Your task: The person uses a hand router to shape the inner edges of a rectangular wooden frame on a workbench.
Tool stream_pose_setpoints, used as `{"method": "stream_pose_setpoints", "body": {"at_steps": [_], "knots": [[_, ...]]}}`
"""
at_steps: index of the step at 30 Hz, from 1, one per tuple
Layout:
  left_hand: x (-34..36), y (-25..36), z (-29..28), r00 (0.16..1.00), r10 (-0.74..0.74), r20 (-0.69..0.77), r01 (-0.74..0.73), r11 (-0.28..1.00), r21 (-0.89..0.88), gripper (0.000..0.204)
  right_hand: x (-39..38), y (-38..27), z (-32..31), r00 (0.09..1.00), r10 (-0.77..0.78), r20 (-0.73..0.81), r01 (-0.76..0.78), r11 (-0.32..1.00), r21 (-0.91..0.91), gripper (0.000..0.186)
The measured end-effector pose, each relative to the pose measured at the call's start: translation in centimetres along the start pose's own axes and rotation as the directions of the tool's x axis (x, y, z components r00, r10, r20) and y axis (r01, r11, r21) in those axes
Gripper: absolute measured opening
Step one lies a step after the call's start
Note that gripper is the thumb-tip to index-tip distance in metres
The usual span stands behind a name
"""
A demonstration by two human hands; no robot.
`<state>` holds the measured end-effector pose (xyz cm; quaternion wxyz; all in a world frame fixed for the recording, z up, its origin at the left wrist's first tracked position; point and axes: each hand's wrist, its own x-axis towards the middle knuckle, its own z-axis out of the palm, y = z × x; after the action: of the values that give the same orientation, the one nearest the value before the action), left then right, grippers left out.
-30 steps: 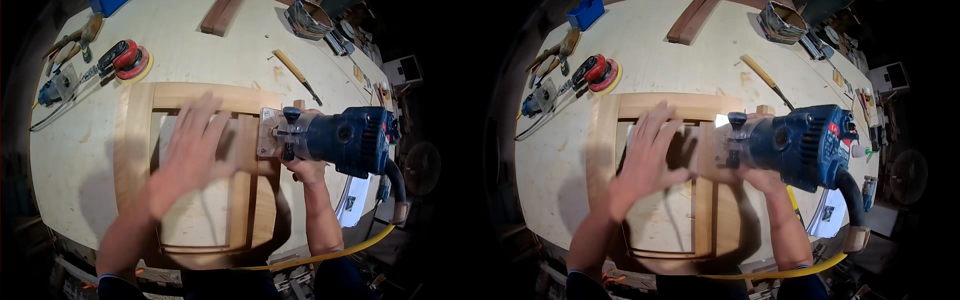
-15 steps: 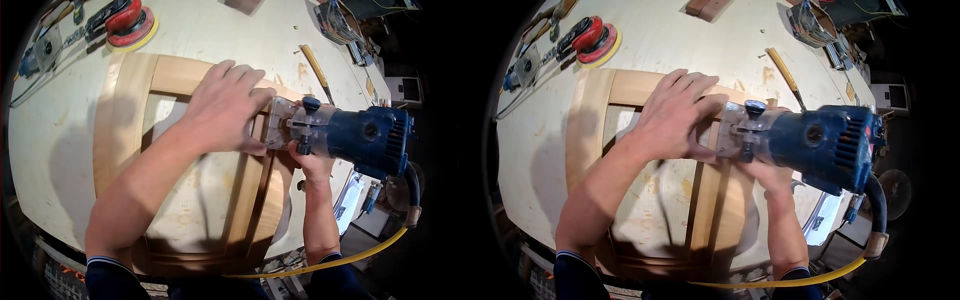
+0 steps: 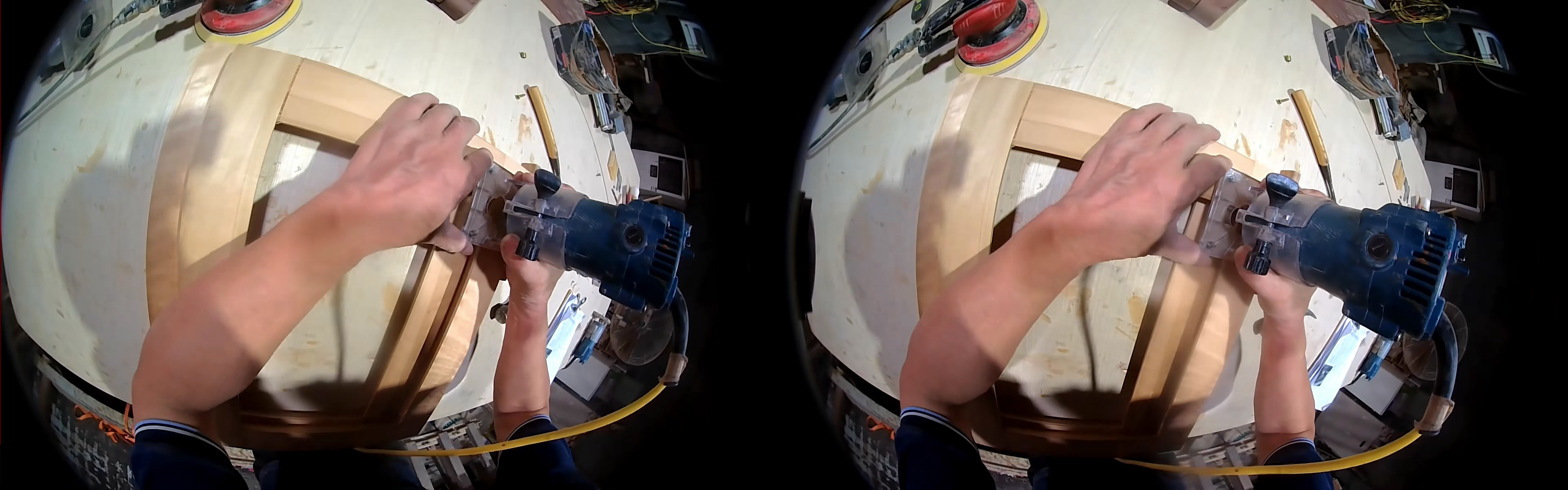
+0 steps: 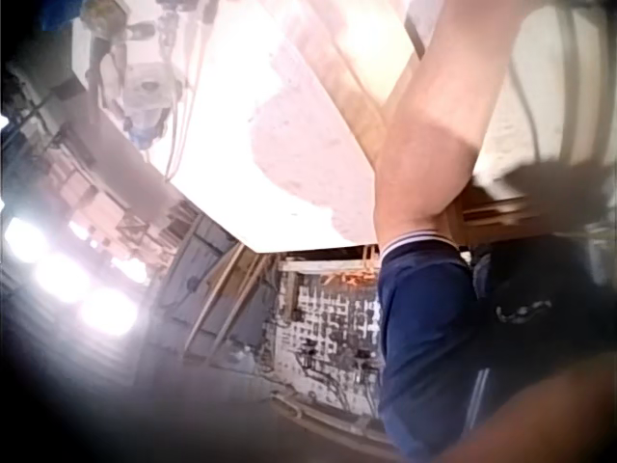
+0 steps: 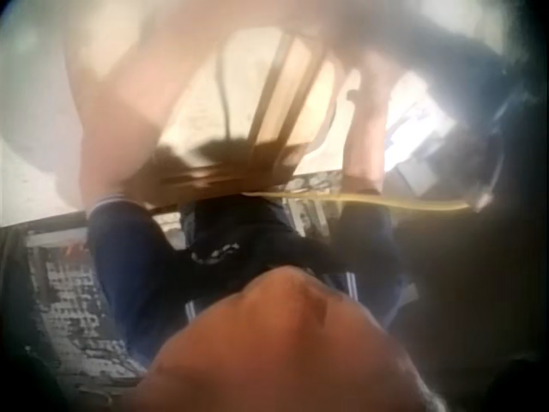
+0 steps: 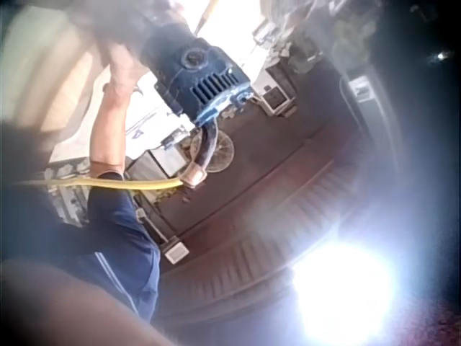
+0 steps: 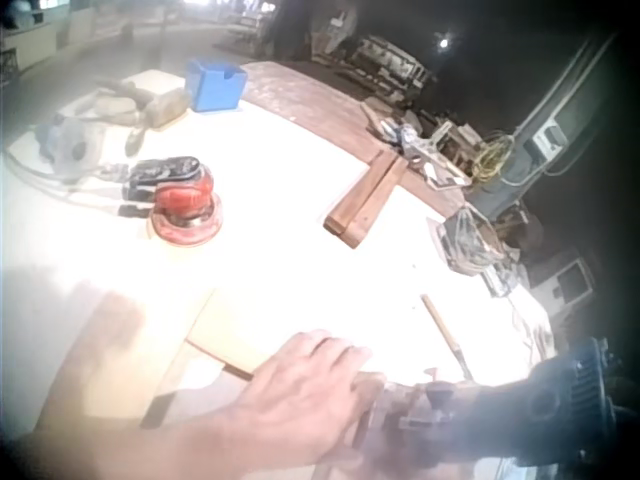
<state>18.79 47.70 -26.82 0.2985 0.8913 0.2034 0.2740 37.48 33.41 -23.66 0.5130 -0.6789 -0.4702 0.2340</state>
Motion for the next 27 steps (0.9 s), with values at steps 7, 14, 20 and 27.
{"method": "stream_pose_setpoints", "body": {"at_steps": [7, 14, 20, 27], "knots": [[-0.5, -0.2, 0.9, 0.989, 0.047, -0.142, -0.048, 0.999, -0.002, 0.071, 0.1, 1.4, 0.0, 0.998, -0.061, -0.005, 0.061, 0.998, 0.000, 0.087], [-0.2, 0.4, 0.3, 0.992, 0.024, -0.120, -0.023, 1.000, 0.010, 0.068, 0.0, 1.9, -1.0, 0.999, -0.023, 0.045, 0.026, 0.997, -0.069, 0.099], [-0.1, 0.3, 0.6, 0.991, 0.017, -0.130, -0.015, 1.000, 0.013, 0.069, 0.2, 1.9, -0.9, 0.997, -0.056, 0.056, 0.064, 0.984, -0.167, 0.099], [0.5, 0.4, 0.2, 0.994, 0.028, -0.110, -0.017, 0.995, 0.097, 0.056, 0.0, 2.1, -0.7, 0.999, -0.034, 0.033, 0.037, 0.994, -0.103, 0.099]]}}
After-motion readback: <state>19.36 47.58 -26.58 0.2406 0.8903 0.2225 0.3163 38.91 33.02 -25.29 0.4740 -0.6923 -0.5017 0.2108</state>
